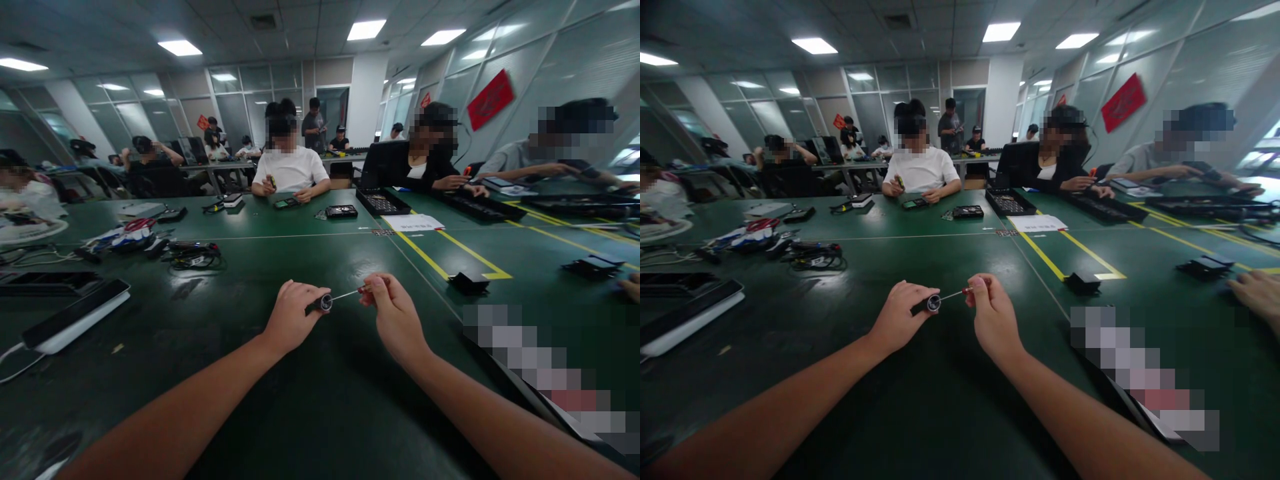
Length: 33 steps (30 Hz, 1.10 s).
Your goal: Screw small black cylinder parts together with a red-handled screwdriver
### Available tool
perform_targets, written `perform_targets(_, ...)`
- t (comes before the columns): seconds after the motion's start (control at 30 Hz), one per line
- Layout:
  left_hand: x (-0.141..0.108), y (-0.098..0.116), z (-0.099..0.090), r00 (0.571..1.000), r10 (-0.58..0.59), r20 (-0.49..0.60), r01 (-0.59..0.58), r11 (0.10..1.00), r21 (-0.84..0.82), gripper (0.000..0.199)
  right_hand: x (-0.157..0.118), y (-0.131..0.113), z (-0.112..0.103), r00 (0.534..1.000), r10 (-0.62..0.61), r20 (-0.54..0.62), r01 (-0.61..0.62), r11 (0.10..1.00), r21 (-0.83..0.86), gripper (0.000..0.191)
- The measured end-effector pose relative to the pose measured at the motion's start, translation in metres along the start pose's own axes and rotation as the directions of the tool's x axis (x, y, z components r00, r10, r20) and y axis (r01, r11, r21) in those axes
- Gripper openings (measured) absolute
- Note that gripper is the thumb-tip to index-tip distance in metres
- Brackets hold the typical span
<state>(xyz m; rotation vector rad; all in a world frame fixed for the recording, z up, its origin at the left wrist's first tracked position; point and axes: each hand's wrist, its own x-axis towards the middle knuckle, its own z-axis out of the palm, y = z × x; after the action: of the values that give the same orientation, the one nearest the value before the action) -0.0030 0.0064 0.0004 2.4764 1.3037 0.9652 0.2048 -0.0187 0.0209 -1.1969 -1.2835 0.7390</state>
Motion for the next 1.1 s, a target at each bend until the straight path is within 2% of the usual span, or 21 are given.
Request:
perform_targets(0.23,0.0011,-0.0025,0.0002,0.998,-0.055,-0.005,0.055,0.998,0.013,0.035,0.0002,-0.0012,-0.0016,0.999,-0.038,-0.029,0.035,0.993,-0.113,0.032)
perform_targets(0.37,0.0011,-0.0036,0.0013,0.997,-0.08,-0.011,0.081,0.997,0.019,0.036,-0.0008,-0.0008,-0.0017,0.998,-0.052,-0.021,0.05,0.994,-0.095,0.031)
perform_targets(0.67,0.0025,-0.0006,0.0013,0.999,-0.041,0.011,0.04,0.996,0.083,0.032,-0.0016,-0.0011,0.0009,0.996,-0.078,0.046,0.083,0.99,-0.114,0.03)
perform_targets(0.9,0.0017,-0.0054,0.0037,0.999,-0.046,-0.024,0.048,0.994,0.098,0.033,-0.0021,-0.003,-0.0001,0.995,-0.094,0.018,0.095,0.98,-0.177,0.03)
perform_targets(1.1,0.0012,-0.0052,0.0036,0.999,-0.021,-0.03,0.025,0.991,0.134,0.032,-0.0021,-0.0012,-0.0004,0.994,-0.102,0.031,0.105,0.987,-0.121,0.029)
